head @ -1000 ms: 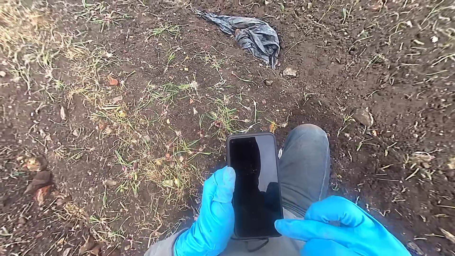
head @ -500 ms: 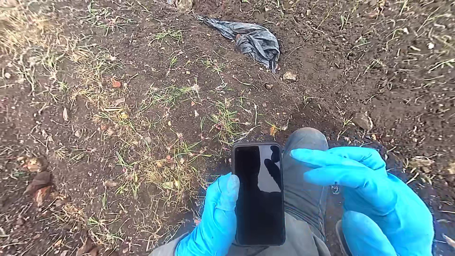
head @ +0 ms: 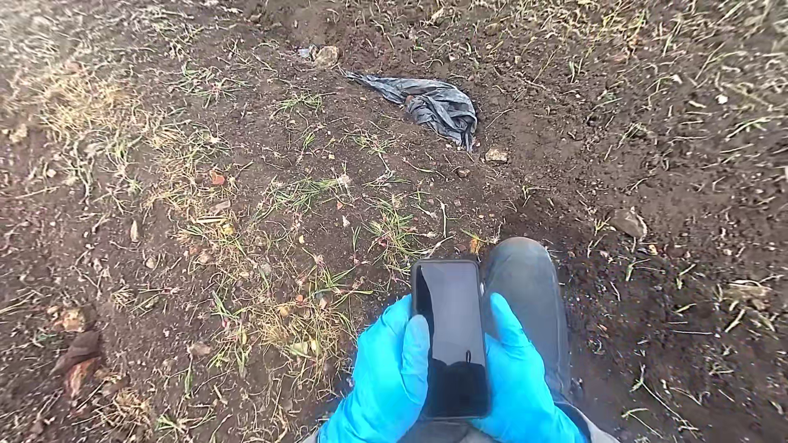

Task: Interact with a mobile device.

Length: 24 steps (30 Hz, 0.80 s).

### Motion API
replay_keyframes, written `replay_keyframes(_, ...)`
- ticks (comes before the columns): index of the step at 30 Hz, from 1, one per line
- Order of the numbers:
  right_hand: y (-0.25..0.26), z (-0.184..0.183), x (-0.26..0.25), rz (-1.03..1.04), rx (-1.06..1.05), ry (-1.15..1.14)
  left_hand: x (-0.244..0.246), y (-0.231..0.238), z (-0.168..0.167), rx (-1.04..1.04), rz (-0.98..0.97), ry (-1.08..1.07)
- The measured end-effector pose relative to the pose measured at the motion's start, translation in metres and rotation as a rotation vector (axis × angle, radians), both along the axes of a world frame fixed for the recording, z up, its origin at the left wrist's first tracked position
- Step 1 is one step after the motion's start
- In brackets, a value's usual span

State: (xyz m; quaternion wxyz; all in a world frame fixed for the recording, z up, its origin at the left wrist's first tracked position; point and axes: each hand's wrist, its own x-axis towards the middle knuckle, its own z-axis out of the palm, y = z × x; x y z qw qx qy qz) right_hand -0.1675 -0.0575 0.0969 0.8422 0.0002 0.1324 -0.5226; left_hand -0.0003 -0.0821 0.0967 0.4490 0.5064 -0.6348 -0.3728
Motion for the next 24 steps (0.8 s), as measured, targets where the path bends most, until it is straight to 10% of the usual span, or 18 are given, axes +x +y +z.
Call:
replay_keyframes(7, 0.011, -0.004, -0.021, -0.017, -0.079, -0.038, 0.025, -0.023, -0.012, -0.033, -0.116, 0.073)
replay_keyframes(15, 0.019, 0.019, -0.090, -0.373, -0.261, 0.637, -0.005, 0.007, -0.066, 0.188, -0.815, -0.132)
replay_keyframes(24, 0.049, -0.019, -0.194, -0.178, 0.344, 1.253, 0.009, 0.003, -0.084, 0.343, -0.772, -0.242)
